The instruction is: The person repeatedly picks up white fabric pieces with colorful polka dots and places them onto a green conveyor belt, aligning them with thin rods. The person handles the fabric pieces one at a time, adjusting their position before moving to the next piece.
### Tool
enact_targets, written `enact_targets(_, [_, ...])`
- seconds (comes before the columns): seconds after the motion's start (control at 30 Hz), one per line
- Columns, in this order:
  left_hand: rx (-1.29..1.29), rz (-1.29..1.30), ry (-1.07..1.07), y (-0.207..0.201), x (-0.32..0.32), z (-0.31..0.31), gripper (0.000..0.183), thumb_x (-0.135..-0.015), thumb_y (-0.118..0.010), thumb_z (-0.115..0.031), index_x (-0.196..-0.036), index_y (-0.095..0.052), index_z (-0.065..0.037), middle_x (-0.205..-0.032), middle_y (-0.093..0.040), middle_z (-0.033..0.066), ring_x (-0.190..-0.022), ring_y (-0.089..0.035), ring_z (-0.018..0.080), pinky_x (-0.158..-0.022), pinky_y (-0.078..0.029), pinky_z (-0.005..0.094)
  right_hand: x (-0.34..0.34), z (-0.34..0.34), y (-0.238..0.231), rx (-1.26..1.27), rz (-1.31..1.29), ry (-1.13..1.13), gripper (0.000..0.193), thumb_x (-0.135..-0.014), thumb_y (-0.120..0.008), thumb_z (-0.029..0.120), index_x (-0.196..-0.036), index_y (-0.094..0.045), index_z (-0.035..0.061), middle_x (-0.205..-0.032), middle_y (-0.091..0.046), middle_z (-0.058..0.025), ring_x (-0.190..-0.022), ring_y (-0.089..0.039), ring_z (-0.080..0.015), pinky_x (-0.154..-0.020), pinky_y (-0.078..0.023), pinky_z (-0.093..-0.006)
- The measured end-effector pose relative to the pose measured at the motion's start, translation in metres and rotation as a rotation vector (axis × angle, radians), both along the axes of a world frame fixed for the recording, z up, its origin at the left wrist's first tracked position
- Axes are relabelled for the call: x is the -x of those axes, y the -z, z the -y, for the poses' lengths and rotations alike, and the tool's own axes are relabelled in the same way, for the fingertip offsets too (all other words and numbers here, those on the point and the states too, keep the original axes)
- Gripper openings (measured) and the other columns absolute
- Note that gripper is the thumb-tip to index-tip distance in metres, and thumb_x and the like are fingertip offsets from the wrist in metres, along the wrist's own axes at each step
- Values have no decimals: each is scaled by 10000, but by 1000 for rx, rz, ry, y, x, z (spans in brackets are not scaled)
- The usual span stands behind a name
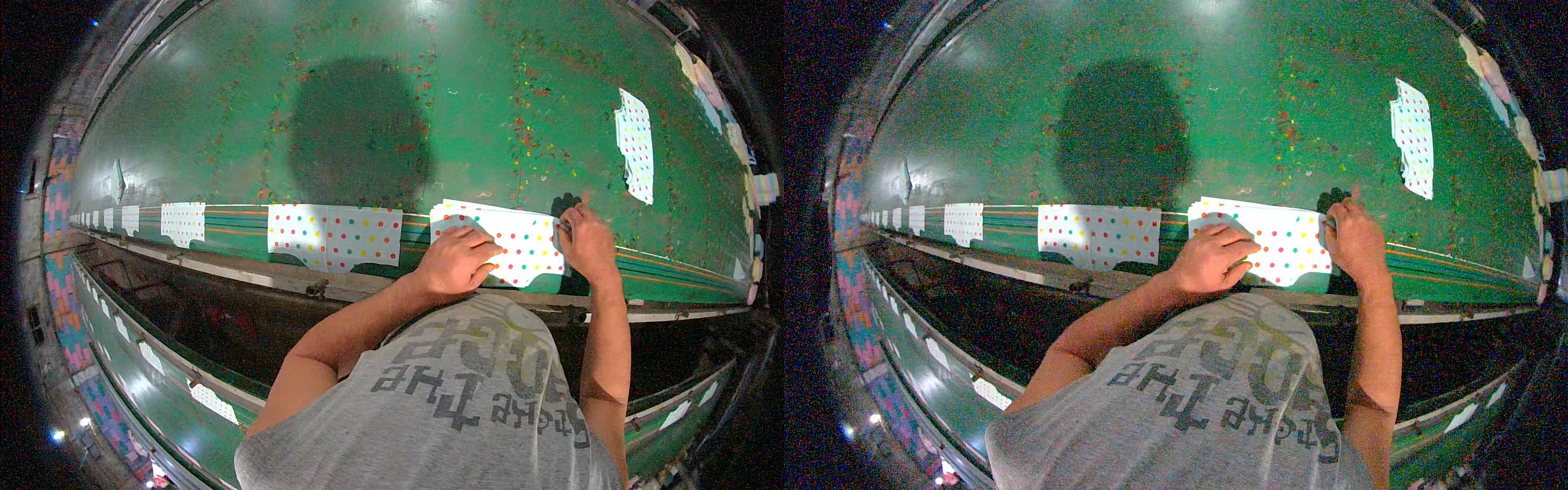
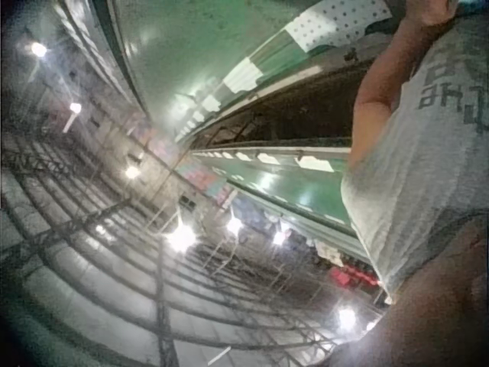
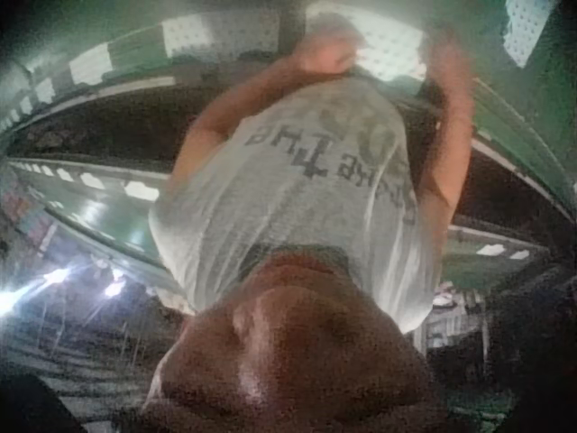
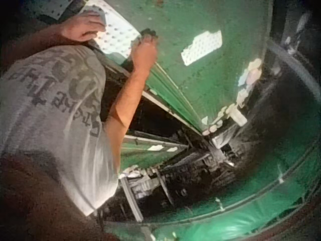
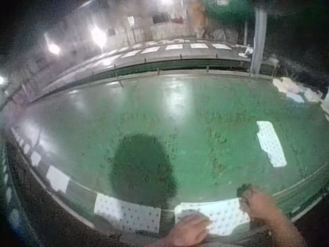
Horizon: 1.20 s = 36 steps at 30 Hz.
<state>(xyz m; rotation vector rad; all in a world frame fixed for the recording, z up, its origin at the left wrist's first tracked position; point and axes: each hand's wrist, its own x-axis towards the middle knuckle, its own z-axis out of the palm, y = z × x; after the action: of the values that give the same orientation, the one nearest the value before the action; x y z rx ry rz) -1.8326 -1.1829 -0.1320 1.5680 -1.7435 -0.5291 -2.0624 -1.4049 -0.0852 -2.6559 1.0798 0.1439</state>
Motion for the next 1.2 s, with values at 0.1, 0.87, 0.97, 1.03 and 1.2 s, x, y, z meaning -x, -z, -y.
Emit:
enact_targets(0.1, [56,-81,-53,-5,-1,-3,287,-916,-809,-127,-1200,-781,-102,-1144,-774,113,-1088,-741,348,-954,-594,473,3,3,-2,56,39,-132,223,-928,-762,198,-1101,-747,57,-1176,-737,-192,-1147,-715,-427,-969,-602,-525])
enact_targets(0.87, [-56,242,-431,-21,12,26,478,-917,-746,16,-1385,-698,-67,-1322,-719,195,-1251,-664,425,-1092,-539,516,63,14,17,-299,442,-166,177,-827,-824,178,-944,-746,72,-998,-726,-162,-968,-725,-382,-846,-590,-494])
enact_targets(0.97, [-45,228,-476,-26,41,33,519,-884,-750,42,-1388,-697,-72,-1334,-712,199,-1254,-660,432,-1097,-543,512,96,14,16,-632,663,15,133,-867,-815,107,-951,-719,69,-864,-717,-92,-810,-707,-233,-749,-560,-408])
enact_targets(1.03, [-53,234,-518,-26,70,39,557,-846,-757,61,-1384,-697,-72,-1373,-694,200,-1267,-651,439,-1107,-538,511,128,24,15,-832,724,201,195,-894,-818,38,-1039,-693,75,-872,-701,-3,-830,-676,-124,-726,-563,-345])
enact_targets(1.2, [-14,169,-473,-35,143,48,559,-841,-761,35,-1390,-685,-41,-1402,-686,183,-1293,-637,421,-1126,-514,517,214,67,28,-751,811,343,352,-951,-763,14,-1297,-703,44,-1053,-773,-37,-892,-698,-105,-775,-584,-295])
